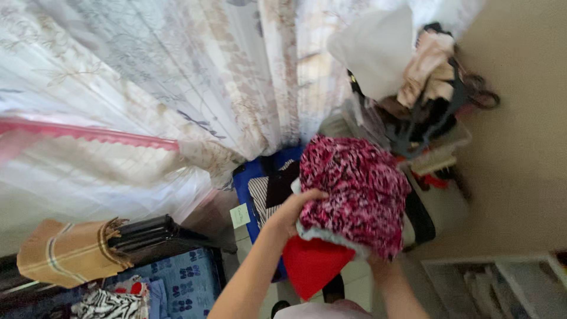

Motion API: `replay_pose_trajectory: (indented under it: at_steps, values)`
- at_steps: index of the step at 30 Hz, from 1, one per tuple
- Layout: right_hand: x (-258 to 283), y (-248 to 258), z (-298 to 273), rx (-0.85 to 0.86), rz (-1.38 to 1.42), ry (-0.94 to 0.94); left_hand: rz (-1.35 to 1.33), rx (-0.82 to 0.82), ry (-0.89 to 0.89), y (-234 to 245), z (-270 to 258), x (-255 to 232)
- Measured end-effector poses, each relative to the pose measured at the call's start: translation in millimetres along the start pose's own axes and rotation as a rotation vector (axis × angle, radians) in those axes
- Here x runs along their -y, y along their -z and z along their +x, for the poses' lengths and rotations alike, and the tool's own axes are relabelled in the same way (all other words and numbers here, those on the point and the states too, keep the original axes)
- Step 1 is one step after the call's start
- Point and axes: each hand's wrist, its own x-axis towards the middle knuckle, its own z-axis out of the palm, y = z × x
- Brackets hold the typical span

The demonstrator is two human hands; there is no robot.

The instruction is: The person picks up individual items from a pile of clothes, folds them one by one, and places them into a closet shelf.

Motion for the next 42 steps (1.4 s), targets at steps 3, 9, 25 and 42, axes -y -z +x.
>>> replay_pose_trajectory:
  at_steps: [3, 9, 25, 42]
  values:
    - [10.7, 3.0, -18.9, -0.052, -0.164, 0.018, 0.102, -0.013, -0.069, -4.3, -3.5, -9.2]
    - [-5.3, -6.8, -71.0, -0.204, 0.171, -0.430, 0.123, 0.014, -0.204, -22.7, -32.6, -15.0]
    - [29.6, 26.2, -156.9, -0.541, 0.563, 0.108, 0.178, 0.106, 0.244, -15.9, -56.6, 46.5]
    - [72.3, 244.3, -309.6, -0.773, 0.543, 0.274, 0.428, 0.374, 0.269, -194.7, 34.0, 191.9]
